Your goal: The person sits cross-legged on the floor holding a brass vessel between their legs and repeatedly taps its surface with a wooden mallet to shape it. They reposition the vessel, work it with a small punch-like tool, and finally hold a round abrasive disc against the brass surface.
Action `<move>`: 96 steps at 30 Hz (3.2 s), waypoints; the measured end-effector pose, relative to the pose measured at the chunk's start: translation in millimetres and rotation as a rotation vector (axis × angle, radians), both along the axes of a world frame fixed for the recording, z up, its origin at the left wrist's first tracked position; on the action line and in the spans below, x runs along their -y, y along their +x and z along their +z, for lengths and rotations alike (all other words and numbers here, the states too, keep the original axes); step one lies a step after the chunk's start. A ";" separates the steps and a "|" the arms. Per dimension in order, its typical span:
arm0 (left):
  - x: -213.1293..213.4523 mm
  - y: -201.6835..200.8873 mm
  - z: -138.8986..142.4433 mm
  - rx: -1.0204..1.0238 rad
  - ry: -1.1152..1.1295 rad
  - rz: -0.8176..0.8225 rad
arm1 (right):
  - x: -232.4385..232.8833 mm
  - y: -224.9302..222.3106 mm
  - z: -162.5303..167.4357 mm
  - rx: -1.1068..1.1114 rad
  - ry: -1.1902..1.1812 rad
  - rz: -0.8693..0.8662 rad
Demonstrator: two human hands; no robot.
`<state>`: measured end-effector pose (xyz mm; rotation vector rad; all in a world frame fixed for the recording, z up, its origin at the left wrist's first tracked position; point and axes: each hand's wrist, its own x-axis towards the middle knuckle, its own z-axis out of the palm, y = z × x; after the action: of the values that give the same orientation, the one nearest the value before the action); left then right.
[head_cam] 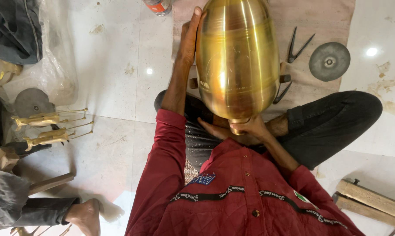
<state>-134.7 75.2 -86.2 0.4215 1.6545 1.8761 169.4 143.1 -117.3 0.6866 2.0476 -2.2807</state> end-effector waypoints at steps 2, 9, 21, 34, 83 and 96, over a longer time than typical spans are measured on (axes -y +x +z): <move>-2.0 -1.1 0.2 -0.042 -0.019 0.011 | -2.3 -3.8 0.9 0.024 -0.109 0.002; -0.8 1.1 -5.2 -0.175 -0.037 0.086 | -1.8 -1.2 -7.6 -0.059 0.027 0.035; 11.3 29.2 -20.9 -0.280 -0.123 0.121 | 33.9 30.3 -32.2 -0.076 -0.055 -0.029; 81.4 91.2 -34.5 -0.174 -0.361 0.286 | 31.5 42.5 -54.4 0.030 -0.276 -0.035; 363.3 307.3 -235.2 -0.807 -0.990 -0.295 | 122.2 21.8 2.5 0.578 0.964 -0.584; 358.7 303.0 -224.7 -0.780 -0.996 -0.315 | 101.9 18.0 5.7 0.643 0.901 -0.371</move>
<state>168.2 -283.5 -310.9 0.9438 2.5522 0.4831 187.4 41.2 -111.5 1.6476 2.5952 -0.8359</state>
